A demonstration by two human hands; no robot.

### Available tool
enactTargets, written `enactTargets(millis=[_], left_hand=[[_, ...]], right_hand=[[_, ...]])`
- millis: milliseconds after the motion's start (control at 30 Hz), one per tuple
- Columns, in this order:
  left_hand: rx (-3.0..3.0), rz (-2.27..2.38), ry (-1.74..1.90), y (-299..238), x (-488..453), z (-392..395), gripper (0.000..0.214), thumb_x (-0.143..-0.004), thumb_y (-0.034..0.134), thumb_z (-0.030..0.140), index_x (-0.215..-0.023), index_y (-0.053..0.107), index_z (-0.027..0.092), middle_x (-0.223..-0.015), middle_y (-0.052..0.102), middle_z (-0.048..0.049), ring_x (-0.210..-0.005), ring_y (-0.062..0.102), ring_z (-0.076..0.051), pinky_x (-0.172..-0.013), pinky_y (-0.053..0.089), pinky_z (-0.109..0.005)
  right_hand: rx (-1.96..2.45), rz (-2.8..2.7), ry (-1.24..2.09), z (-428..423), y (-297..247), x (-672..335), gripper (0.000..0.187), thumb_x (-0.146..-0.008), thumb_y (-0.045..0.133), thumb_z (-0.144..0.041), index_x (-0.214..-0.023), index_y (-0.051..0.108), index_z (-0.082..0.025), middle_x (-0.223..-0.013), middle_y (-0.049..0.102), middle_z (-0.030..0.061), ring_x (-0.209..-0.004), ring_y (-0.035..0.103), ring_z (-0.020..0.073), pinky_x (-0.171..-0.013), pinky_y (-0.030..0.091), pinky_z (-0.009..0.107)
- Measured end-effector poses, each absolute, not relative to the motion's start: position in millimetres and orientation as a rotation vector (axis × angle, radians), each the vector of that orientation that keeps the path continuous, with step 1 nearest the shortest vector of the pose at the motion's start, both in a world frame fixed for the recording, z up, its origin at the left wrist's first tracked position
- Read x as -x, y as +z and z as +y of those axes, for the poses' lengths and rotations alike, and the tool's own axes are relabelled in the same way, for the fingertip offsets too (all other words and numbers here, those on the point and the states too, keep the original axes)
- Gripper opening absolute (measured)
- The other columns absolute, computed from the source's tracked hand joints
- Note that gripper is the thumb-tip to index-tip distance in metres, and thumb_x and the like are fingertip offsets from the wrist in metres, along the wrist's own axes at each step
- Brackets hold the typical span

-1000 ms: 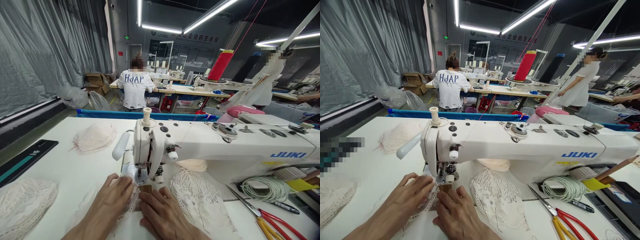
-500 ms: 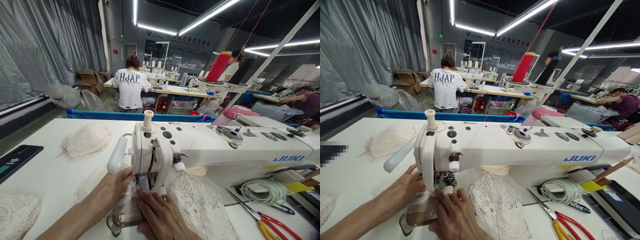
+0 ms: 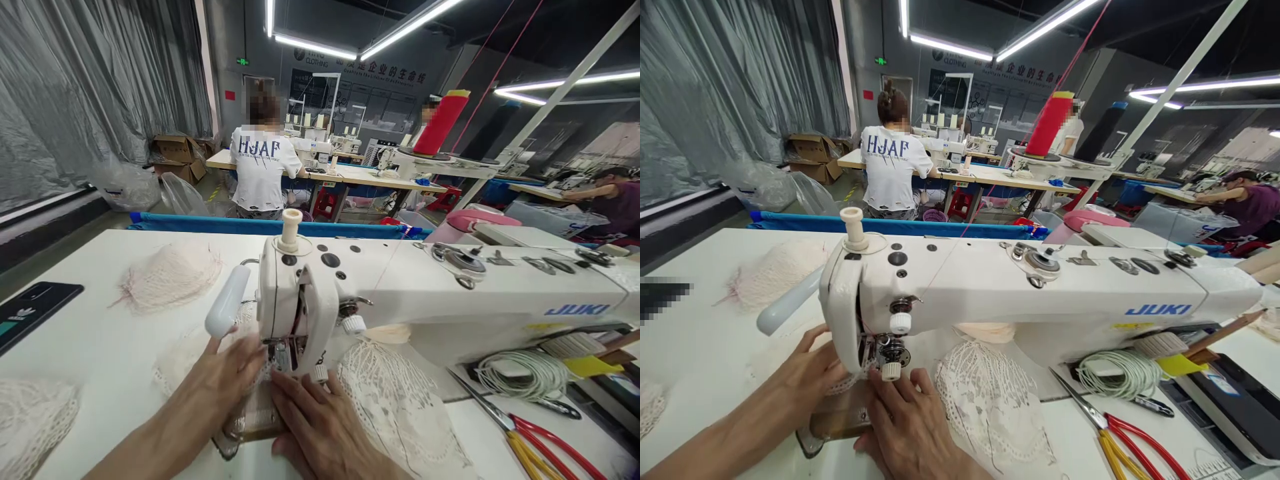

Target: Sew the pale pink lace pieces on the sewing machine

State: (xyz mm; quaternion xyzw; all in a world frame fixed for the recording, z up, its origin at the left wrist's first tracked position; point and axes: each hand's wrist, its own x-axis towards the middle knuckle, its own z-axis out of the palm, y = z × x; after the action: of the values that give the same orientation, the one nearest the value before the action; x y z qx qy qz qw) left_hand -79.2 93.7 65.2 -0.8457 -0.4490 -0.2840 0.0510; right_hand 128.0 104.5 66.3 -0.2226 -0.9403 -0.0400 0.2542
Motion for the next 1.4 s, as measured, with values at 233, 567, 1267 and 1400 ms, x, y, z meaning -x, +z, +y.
enactTargets(millis=[233, 567, 1267, 1400], left_hand=[[2.481, -1.221, -0.793, 44.6, 70.9, 75.4, 0.022, -0.093, 0.040, 0.012, -0.102, 0.060, 0.015, -0.095, 0.064, -0.0037, -0.087, 0.056, -0.015, -0.089, 0.029, -0.037], [2.460, -1.154, -0.813, 38.8, 70.6, 71.7, 0.030, -0.096, 0.031, 0.012, -0.100, 0.061, 0.012, -0.103, 0.065, -0.0082, -0.102, 0.051, -0.019, -0.091, 0.027, -0.040], [2.349, -1.269, -0.860, 35.7, 82.2, 97.4, 0.027, -0.094, 0.033, 0.012, -0.102, 0.057, 0.021, -0.099, 0.069, 0.0018, -0.093, 0.061, -0.014, -0.106, 0.015, -0.038], [2.366, -1.068, -0.861, 38.7, 70.7, 79.6, 0.031, -0.097, 0.029, 0.022, -0.096, 0.060, 0.023, -0.100, 0.070, 0.0011, -0.093, 0.061, -0.014, -0.103, 0.020, -0.032]], right_hand=[[0.525, -2.454, -0.101, 104.4, 60.5, -127.3, 0.042, -0.098, 0.033, -0.043, -0.098, 0.061, -0.011, -0.104, 0.065, 0.0088, -0.075, 0.052, 0.0172, -0.064, 0.031, 0.033], [0.534, -2.468, -0.115, 105.6, 60.5, -124.2, 0.049, -0.098, 0.027, -0.046, -0.099, 0.061, -0.012, -0.104, 0.065, 0.0081, -0.075, 0.053, 0.0164, -0.064, 0.032, 0.033], [0.594, -2.361, -0.244, 110.0, 44.0, -120.7, 0.053, -0.096, 0.022, -0.054, -0.096, 0.059, -0.015, -0.096, 0.065, 0.0068, -0.068, 0.051, 0.0175, -0.065, 0.033, 0.035], [0.572, -2.342, -0.285, 108.5, 45.9, -115.0, 0.054, -0.096, 0.020, -0.055, -0.095, 0.057, -0.016, -0.097, 0.063, 0.0048, -0.071, 0.052, 0.0163, -0.063, 0.032, 0.033]])
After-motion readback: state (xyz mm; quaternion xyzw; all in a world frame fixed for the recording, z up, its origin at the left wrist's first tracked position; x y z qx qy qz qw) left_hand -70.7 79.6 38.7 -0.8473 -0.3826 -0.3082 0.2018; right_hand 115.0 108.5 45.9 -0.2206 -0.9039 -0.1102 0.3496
